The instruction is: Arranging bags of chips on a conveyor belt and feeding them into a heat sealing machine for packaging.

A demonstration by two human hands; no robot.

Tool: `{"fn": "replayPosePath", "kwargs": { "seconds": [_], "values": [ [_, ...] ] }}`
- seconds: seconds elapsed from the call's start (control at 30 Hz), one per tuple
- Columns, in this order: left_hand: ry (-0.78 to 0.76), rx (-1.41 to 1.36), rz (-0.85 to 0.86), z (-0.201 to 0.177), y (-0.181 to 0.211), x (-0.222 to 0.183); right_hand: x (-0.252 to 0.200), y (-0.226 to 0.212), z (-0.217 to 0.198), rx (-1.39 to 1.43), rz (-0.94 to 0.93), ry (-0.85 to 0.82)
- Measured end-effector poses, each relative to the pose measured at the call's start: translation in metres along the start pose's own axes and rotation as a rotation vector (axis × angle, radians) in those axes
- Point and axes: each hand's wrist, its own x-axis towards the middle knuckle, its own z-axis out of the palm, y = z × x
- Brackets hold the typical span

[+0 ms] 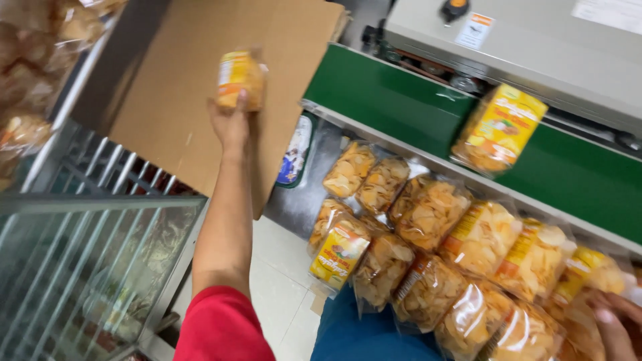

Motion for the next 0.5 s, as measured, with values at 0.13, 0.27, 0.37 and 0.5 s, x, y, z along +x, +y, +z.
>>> {"fn": "replayPosePath", "kwargs": {
  "seconds": [0.13, 0.27, 0.37, 0.5],
  "values": [
    [-0.023, 0.671, 0.363, 0.074, 0.055, -0.097, 0.004, -0.058, 0.0, -0.013, 0.122, 0.068],
    [-0.619, 0.55, 0.359, 0.163, 0.1, -0.232, 0.009, -0.077, -0.003, -0.084, 0.096, -0.023],
    [-0.893, 0.599, 0.263, 0.208, 0.107, -0.298, 0.009, -0.072, -0.005, -0.04, 0.047, -0.054],
    [-0.841, 0.574, 0.342, 0.242, 0.071, -0.33, 0.0, -0.076, -0.014, 0.059, 0.046, -0.02]
  ]
}}
